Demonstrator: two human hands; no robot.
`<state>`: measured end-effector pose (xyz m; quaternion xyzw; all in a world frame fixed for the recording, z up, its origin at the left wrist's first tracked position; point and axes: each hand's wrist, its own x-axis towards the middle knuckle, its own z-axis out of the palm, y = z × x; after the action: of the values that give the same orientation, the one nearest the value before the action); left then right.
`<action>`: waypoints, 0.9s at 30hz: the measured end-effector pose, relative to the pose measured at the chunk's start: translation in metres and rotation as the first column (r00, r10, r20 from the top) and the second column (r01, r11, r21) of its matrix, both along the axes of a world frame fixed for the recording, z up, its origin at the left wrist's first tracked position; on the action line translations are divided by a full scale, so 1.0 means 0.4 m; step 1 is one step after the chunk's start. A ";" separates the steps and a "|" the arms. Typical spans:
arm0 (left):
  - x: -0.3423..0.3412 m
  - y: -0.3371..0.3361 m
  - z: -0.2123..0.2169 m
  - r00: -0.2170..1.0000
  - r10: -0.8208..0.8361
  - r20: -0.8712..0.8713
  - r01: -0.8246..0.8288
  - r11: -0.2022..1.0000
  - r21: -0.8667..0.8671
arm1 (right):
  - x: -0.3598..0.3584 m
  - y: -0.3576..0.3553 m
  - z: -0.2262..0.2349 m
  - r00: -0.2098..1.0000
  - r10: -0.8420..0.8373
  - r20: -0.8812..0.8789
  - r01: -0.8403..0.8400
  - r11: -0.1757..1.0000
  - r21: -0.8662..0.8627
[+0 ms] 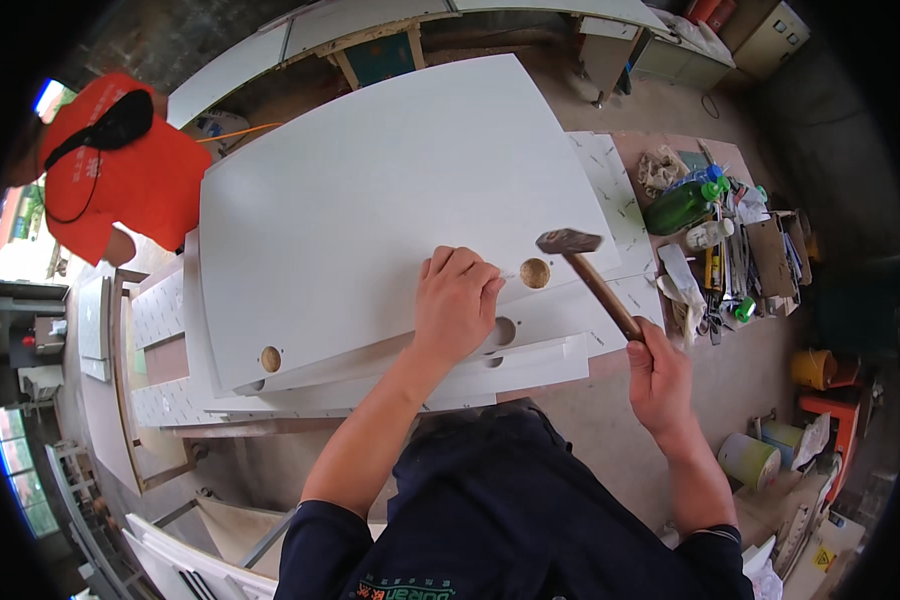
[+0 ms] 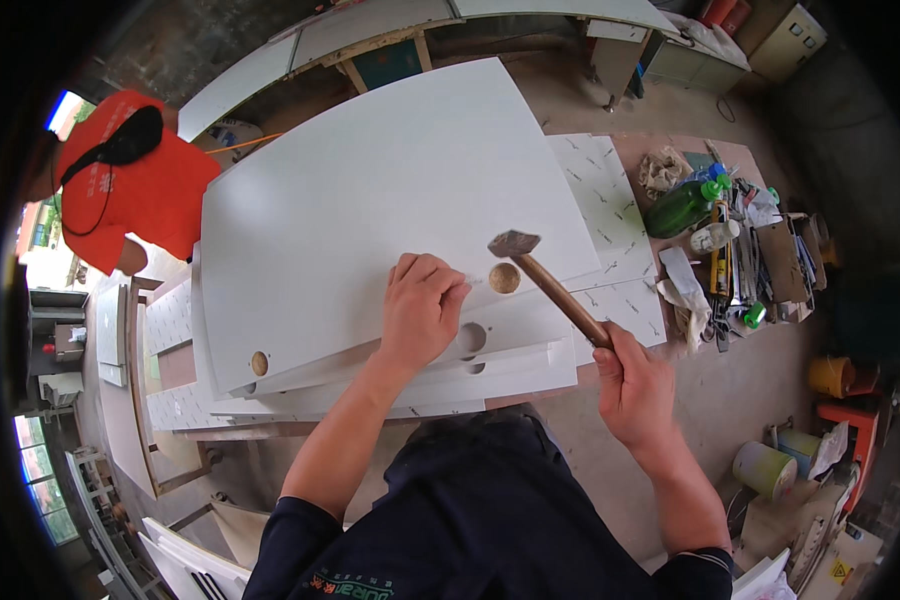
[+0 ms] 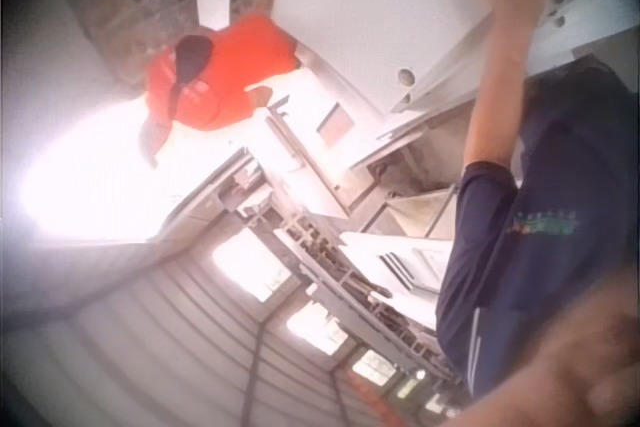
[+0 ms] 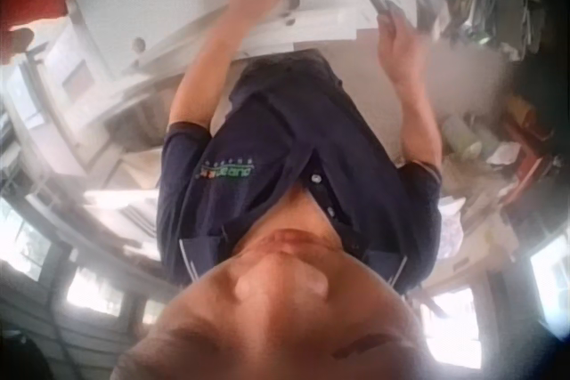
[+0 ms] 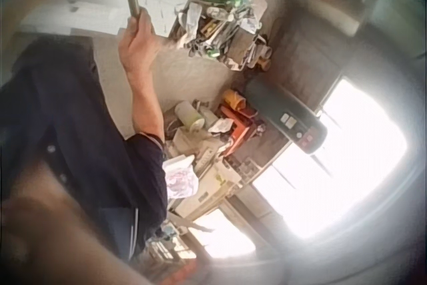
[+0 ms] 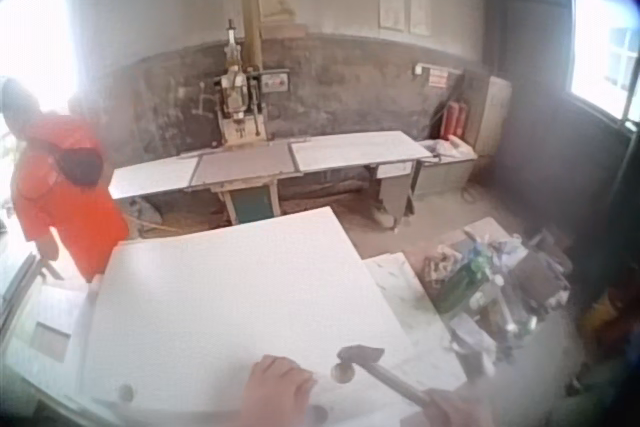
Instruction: The person applies adhesive into circular holes on white boards using a caulking gun, then hammers small round wooden components into those holes and stacks the boards.
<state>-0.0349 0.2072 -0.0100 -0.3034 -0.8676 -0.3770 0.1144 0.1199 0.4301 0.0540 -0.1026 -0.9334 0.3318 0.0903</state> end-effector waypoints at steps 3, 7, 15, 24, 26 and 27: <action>-0.006 0.007 0.004 1.000 0.005 0.006 -0.005 1.000 0.009 | -0.001 -0.005 -0.023 1.000 0.028 0.011 -0.028 1.000 0.014; -0.009 0.008 0.006 1.000 -0.002 -0.012 0.003 1.000 0.016 | -0.015 0.002 -0.046 0.992 0.124 0.021 -0.125 0.983 0.133; 0.006 -0.040 0.024 0.999 0.052 -0.013 -0.052 0.998 0.021 | -0.044 0.013 -0.016 0.981 0.181 0.067 -0.191 0.957 0.219; 0.089 -0.236 0.064 0.965 0.245 0.096 -0.256 0.958 0.126 | -0.040 0.010 -0.011 0.985 0.174 0.012 -0.174 0.970 0.171; 0.111 -0.308 0.062 0.942 0.326 0.076 -0.331 0.940 0.079 | -0.044 0.004 -0.011 0.994 0.104 0.042 -0.108 0.990 0.092; 0.114 -0.347 0.060 0.932 0.357 0.058 -0.360 0.931 0.060 | -0.035 0.001 -0.047 0.986 0.163 -0.035 -0.154 0.972 0.180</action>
<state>0.0107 0.0685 0.0141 -0.1271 -0.8971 -0.3866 0.1718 0.1058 0.4304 0.0350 -0.0112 -0.9618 0.2565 0.0953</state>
